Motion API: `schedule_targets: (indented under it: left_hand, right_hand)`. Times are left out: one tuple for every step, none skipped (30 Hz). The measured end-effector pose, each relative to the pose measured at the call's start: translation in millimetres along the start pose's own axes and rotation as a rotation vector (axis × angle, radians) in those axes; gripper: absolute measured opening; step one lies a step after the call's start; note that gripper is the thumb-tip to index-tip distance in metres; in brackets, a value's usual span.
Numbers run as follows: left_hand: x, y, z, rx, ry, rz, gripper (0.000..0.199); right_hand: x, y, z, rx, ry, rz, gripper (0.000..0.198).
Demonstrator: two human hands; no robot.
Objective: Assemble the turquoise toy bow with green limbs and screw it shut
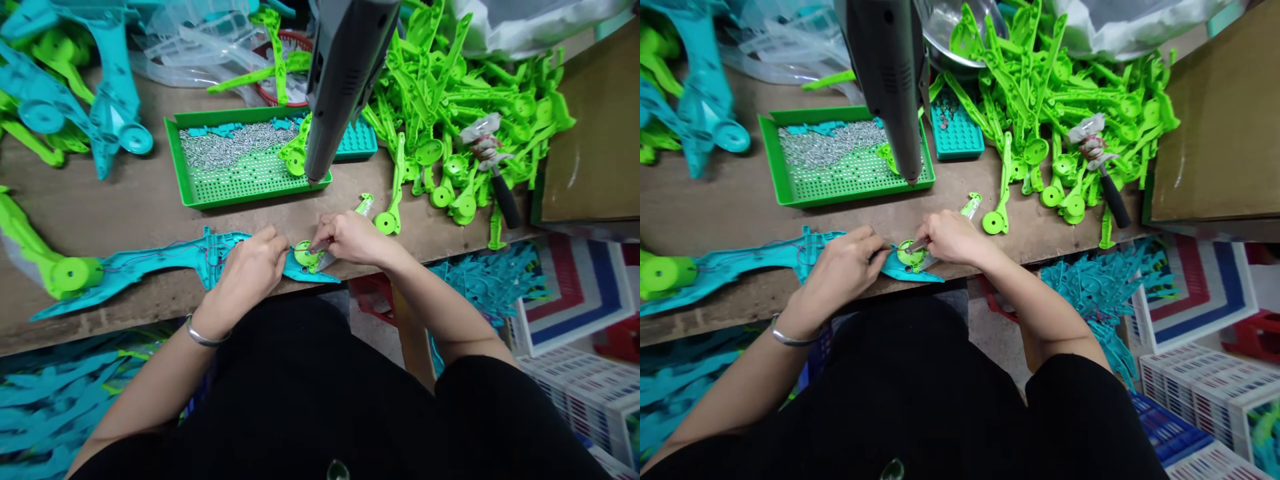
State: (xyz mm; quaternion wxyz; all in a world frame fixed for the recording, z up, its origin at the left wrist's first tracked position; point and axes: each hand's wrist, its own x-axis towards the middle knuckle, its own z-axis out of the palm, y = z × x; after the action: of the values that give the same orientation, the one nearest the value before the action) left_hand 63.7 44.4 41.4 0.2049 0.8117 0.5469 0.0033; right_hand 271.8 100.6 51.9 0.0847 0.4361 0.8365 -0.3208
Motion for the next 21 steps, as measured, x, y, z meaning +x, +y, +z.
schedule_targets:
  left_hand:
    - [0.3, 1.2, 0.4, 0.019, -0.014, -0.009, 0.026]
    - [0.7, 2.9, 0.5, 0.041, -0.025, -0.02, 0.026]
    - [1.1, 4.8, 0.4, 0.064, -0.035, -0.031, 0.027]
    - [1.6, 6.7, 0.1, 0.087, -0.045, -0.043, 0.027]
    - [1.9, 8.4, -0.4, 0.106, -0.055, -0.051, 0.028]
    - [2.1, 9.8, -0.8, 0.12, -0.064, -0.056, 0.029]
    - [2.1, 10.8, -1.1, 0.128, -0.07, -0.057, 0.029]
    - [1.9, 11.4, -1.3, 0.132, -0.073, -0.057, 0.029]
    - [1.5, 11.6, -1.2, 0.133, -0.071, -0.054, 0.03]
    - [1.0, 11.5, -1.0, 0.133, -0.068, -0.051, 0.03]
    - [0.4, 11.1, -0.6, 0.131, -0.065, -0.045, 0.031]
    - [-0.2, 10.7, -0.1, 0.13, -0.063, -0.041, 0.032]
    - [-0.7, 10.2, 0.5, 0.128, -0.06, -0.038, 0.032]
    - [-1.1, 9.7, 1.2, 0.125, -0.055, -0.033, 0.032]
    - [-1.4, 9.3, 1.9, 0.12, -0.049, -0.029, 0.032]
    - [-1.5, 9.0, 2.5, 0.115, -0.041, -0.026, 0.031]
    - [-1.5, 8.8, 3.0, 0.109, -0.034, -0.025, 0.031]
    - [-1.5, 8.6, 3.2, 0.103, -0.031, -0.024, 0.03]
    - [-1.4, 8.5, 3.3, 0.097, -0.033, -0.023, 0.03]
    - [-1.4, 8.5, 3.2, 0.092, -0.037, -0.024, 0.03]
    - [-1.5, 8.4, 3.0, 0.087, -0.044, -0.024, 0.03]
  right_hand:
    - [0.2, -0.5, -0.3, 0.011, -0.003, -0.002, 0.033]
    - [0.5, -0.8, -0.5, 0.023, -0.007, -0.005, 0.035]
    - [0.9, -0.9, -0.7, 0.028, -0.01, -0.008, 0.036]
    - [1.2, -0.7, -0.8, 0.025, -0.013, -0.012, 0.038]
    - [1.6, -0.1, -0.8, 0.025, -0.015, -0.02, 0.039]
    - [1.8, 0.9, -0.8, 0.031, -0.013, -0.034, 0.04]
    - [1.9, 2.1, -0.7, 0.044, -0.007, -0.056, 0.041]
    - [1.8, 3.4, -0.6, 0.064, 0.006, -0.088, 0.041]
    - [1.5, 4.3, -0.6, 0.088, 0.027, -0.126, 0.041]
    - [0.7, 4.7, -0.5, 0.112, 0.056, -0.166, 0.04]
    - [-0.4, 4.3, -0.4, 0.132, 0.093, -0.206, 0.038]
    - [-2.0, 2.7, -0.2, 0.147, 0.132, -0.242, 0.035]
    - [-3.8, 0.2, 0.2, 0.153, 0.17, -0.272, 0.033]
    - [-6.0, -3.3, 1.0, 0.148, 0.198, -0.291, 0.032]
    - [-8.2, -7.5, 2.2, 0.13, 0.212, -0.299, 0.03]
    - [-10.4, -12.1, 4.0, 0.098, 0.214, -0.294, 0.029]
    - [-12.5, -16.5, 6.2, 0.056, 0.208, -0.276, 0.027]
    - [-14.3, -20.5, 8.9, 0.01, 0.195, -0.249, 0.025]
    - [-15.8, -23.8, 11.9, -0.035, 0.181, -0.221, 0.024]
    - [-17.0, -26.3, 15.0, -0.074, 0.171, -0.197, 0.023]
    - [-17.9, -27.9, 18.1, -0.105, 0.167, -0.183, 0.023]
